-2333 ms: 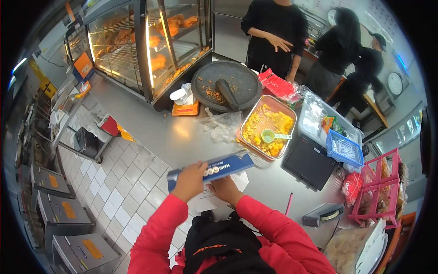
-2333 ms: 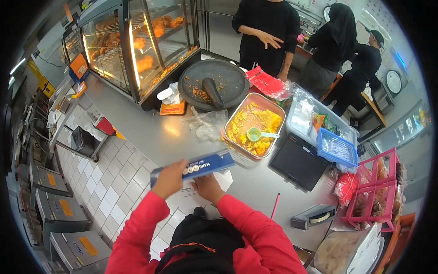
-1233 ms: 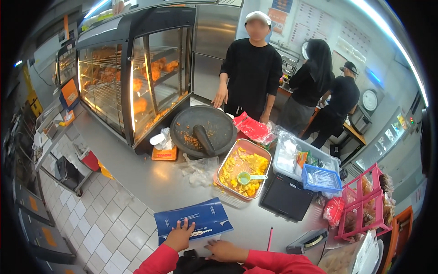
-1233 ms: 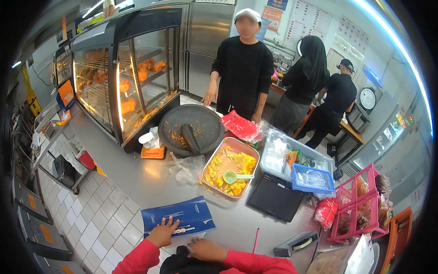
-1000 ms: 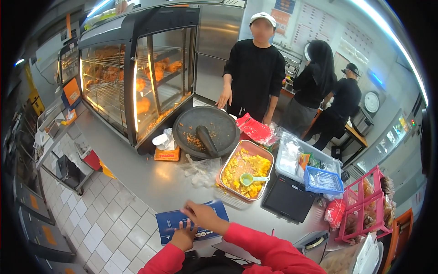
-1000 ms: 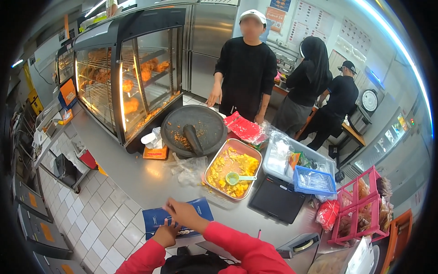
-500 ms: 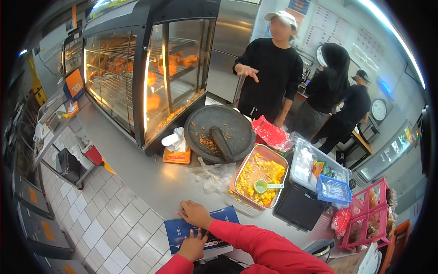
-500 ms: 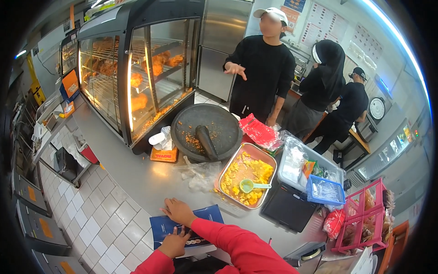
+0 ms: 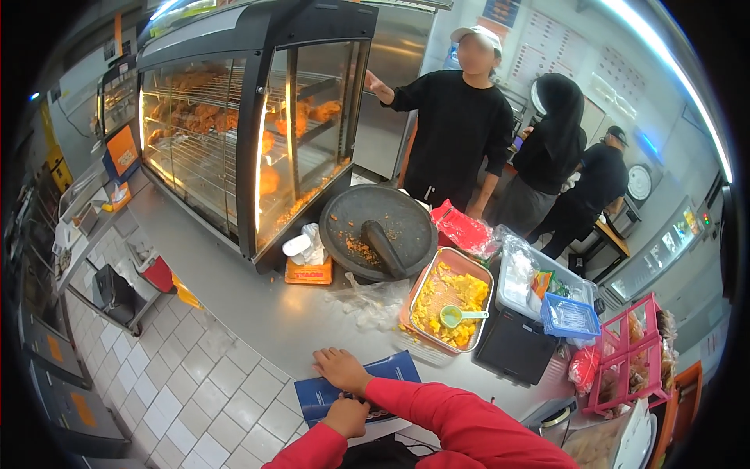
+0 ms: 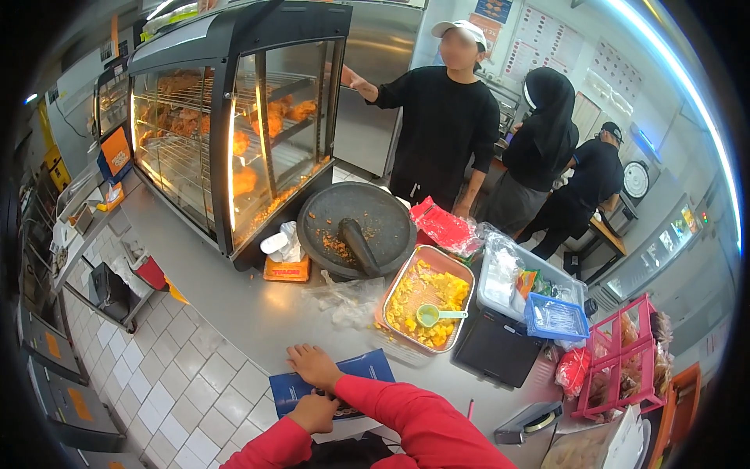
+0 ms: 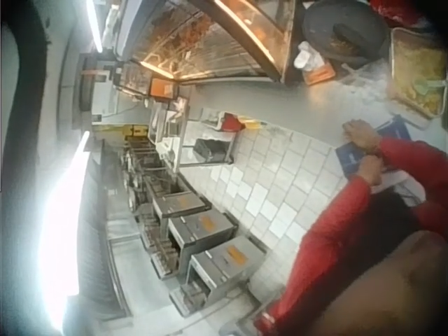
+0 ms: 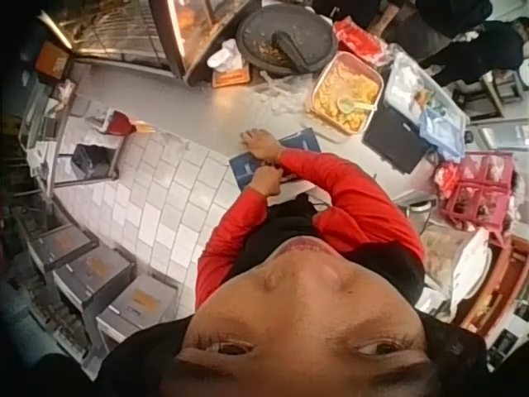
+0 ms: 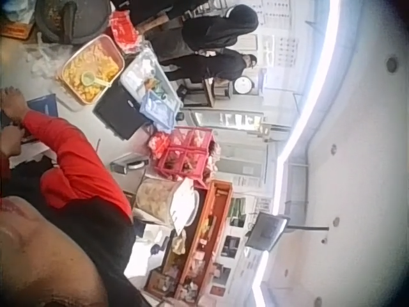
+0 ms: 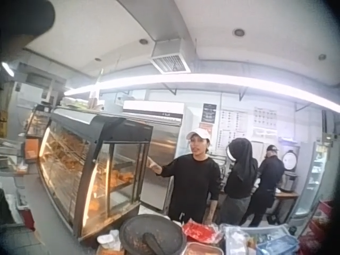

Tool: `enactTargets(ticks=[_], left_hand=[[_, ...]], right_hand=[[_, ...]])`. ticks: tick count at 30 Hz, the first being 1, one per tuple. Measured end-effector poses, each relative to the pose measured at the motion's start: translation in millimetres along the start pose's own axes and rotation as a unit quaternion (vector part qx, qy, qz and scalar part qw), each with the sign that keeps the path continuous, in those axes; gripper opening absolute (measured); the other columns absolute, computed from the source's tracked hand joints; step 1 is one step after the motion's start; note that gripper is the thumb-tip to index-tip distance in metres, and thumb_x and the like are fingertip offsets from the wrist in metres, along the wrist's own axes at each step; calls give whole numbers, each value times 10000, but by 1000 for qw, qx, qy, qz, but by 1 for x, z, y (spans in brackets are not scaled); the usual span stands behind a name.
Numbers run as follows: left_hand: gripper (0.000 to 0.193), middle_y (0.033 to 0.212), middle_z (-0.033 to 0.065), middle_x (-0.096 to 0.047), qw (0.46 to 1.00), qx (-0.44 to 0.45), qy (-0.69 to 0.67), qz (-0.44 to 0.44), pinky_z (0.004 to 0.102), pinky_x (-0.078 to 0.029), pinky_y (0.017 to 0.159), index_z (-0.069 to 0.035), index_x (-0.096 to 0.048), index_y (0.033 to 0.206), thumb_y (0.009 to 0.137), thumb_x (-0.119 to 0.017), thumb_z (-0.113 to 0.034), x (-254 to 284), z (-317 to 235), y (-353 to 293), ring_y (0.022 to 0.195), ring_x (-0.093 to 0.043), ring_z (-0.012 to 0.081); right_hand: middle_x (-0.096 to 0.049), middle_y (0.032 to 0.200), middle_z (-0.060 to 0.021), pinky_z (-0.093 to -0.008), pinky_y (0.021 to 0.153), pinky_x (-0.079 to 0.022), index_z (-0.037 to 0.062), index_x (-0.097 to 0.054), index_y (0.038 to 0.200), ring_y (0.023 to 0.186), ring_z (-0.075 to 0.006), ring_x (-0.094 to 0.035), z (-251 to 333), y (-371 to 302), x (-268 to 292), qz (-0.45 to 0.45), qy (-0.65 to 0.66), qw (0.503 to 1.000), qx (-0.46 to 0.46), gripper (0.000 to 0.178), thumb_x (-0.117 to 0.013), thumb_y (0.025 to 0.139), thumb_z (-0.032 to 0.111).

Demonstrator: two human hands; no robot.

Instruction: Assembling and folding cardboard food boxes in a commercial kitchen.

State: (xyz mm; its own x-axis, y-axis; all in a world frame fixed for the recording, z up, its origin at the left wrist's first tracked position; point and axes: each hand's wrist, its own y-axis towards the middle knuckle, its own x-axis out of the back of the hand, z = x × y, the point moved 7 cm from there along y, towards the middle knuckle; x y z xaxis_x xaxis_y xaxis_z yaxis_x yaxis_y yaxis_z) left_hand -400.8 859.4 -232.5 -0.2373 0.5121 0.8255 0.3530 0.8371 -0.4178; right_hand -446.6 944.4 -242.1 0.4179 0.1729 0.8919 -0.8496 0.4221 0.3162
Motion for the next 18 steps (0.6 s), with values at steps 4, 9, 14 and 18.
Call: enactTargets(ticks=[4,9,14,18], left_hand=[[531,1006,229,-631,999,-29,5,24,477,-535,734,-50,-546,1184,661,-584,-137,4,-1,3,820,-651,389],[589,1030,265,-620,999,-40,9,27,478,-523,778,-28,-523,1229,658,-585,-162,3,-1,5,838,-646,409],[707,1239,354,-506,998,-40,43,-11,470,-504,866,-27,-450,1346,670,-577,-190,-4,-2,4,961,-616,474],[749,1338,387,-391,999,-34,33,23,476,-459,949,-17,-391,1394,691,-568,-205,-6,-2,4,1070,-543,543]], right_hand=[[-588,812,-125,-394,695,-476,53,-507,1048,778,-314,-596,-4,-2,13,-20,64,996,-51,310,-563,906,323],[-620,778,-97,-386,632,-463,70,-506,1043,728,-298,-615,-20,3,13,74,160,972,-157,305,-576,909,335],[-628,756,-128,-425,622,-470,72,-493,1055,707,-331,-621,-56,-7,24,79,156,954,-242,303,-527,940,350],[-636,780,-142,-434,624,-478,71,-501,1022,732,-343,-626,-47,-13,22,43,133,973,-183,293,-523,940,351]])
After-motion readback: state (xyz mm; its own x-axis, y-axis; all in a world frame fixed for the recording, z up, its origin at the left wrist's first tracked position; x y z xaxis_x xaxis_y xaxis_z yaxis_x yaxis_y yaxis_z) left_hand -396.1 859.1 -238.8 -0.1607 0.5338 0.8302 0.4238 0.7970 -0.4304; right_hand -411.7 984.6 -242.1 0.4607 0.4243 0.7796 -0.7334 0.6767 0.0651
